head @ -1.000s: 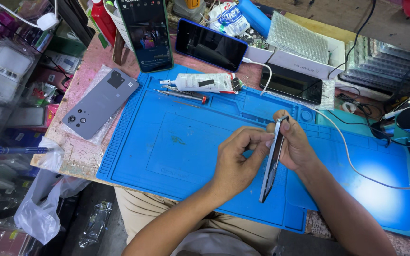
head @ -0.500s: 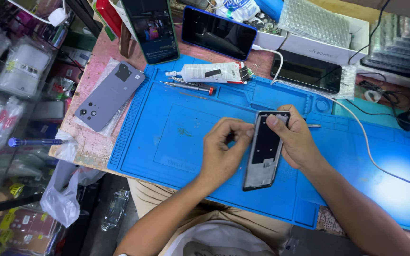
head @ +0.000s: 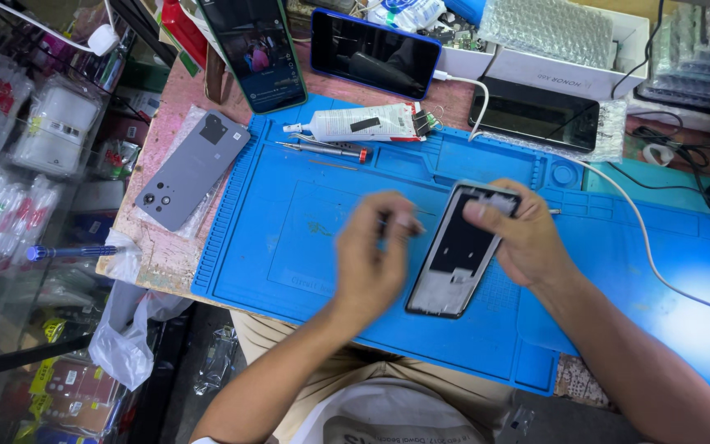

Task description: The person disassembles a mobile phone on a blue work mat by removing the back panel, taking out internal screws with a screwdriver, and extracting the battery and mid-frame.

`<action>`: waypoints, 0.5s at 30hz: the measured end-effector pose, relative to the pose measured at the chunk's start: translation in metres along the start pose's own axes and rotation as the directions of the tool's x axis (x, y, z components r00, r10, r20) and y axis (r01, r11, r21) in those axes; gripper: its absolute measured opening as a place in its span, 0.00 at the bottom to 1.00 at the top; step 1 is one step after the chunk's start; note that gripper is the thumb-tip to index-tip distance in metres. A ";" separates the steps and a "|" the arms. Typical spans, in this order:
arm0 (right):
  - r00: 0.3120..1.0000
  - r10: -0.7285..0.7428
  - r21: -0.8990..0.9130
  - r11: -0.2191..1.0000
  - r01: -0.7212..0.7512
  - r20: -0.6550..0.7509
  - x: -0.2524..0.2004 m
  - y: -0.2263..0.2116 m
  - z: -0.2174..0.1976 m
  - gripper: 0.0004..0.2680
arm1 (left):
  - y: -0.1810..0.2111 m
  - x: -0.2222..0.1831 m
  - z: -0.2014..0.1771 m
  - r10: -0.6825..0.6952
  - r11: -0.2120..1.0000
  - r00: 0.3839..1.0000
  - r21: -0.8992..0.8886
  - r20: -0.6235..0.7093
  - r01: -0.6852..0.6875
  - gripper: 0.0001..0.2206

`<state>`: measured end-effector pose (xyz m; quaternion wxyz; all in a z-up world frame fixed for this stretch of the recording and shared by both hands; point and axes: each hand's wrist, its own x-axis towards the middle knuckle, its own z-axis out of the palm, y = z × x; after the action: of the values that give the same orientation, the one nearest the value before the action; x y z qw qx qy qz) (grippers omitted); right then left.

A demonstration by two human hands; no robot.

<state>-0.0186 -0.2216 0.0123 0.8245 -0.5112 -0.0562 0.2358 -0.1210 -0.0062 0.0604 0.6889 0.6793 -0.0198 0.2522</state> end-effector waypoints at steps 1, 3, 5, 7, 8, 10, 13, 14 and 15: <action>0.999 -0.024 0.008 1.000 0.024 -0.042 0.004 -0.004 -0.003 0.07 | -0.001 0.003 -0.008 -0.039 0.997 0.998 -0.076 -0.050 0.035 0.03; 0.996 -0.055 0.030 0.998 0.058 -0.072 0.009 -0.011 -0.007 0.07 | -0.011 0.022 -0.025 -0.100 0.990 0.987 0.088 -0.125 0.111 0.05; 0.998 -0.063 0.049 0.997 0.064 -0.021 0.013 -0.017 -0.007 0.07 | -0.030 0.048 -0.026 0.062 0.935 0.998 0.349 0.025 -0.067 0.05; 0.998 -0.015 -0.027 1.000 0.014 -0.053 0.005 -0.011 0.005 0.10 | -0.044 0.063 -0.027 0.142 0.838 0.977 0.505 0.162 -0.206 0.05; 0.998 -0.002 -0.066 0.998 -0.002 -0.063 0.008 -0.011 0.010 0.11 | -0.049 0.072 -0.024 0.150 0.802 0.964 0.543 0.222 -0.250 0.05; 0.998 0.039 -0.133 0.990 -0.046 -0.057 0.009 -0.012 0.011 0.11 | -0.058 0.077 -0.022 0.207 0.708 0.928 0.607 0.309 -0.360 0.08; 0.995 0.056 -0.148 0.987 -0.067 -0.079 0.004 -0.006 0.009 0.11 | -0.056 0.065 -0.017 0.205 0.717 0.931 0.602 0.301 -0.352 0.10; 0.996 0.041 -0.140 0.989 -0.053 -0.084 0.005 -0.005 0.009 0.11 | -0.047 0.054 -0.015 0.097 0.826 0.960 0.516 0.262 -0.225 0.09; 0.996 0.020 -0.130 0.991 -0.031 -0.086 0.005 -0.004 0.009 0.10 | -0.038 0.046 -0.013 -0.015 0.905 0.971 0.417 0.239 -0.088 0.08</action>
<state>-0.0162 -0.2137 0.0193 0.7877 -0.5746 -0.0303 0.2202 -0.0711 0.0226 0.0416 0.5123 0.8375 -0.0592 0.1807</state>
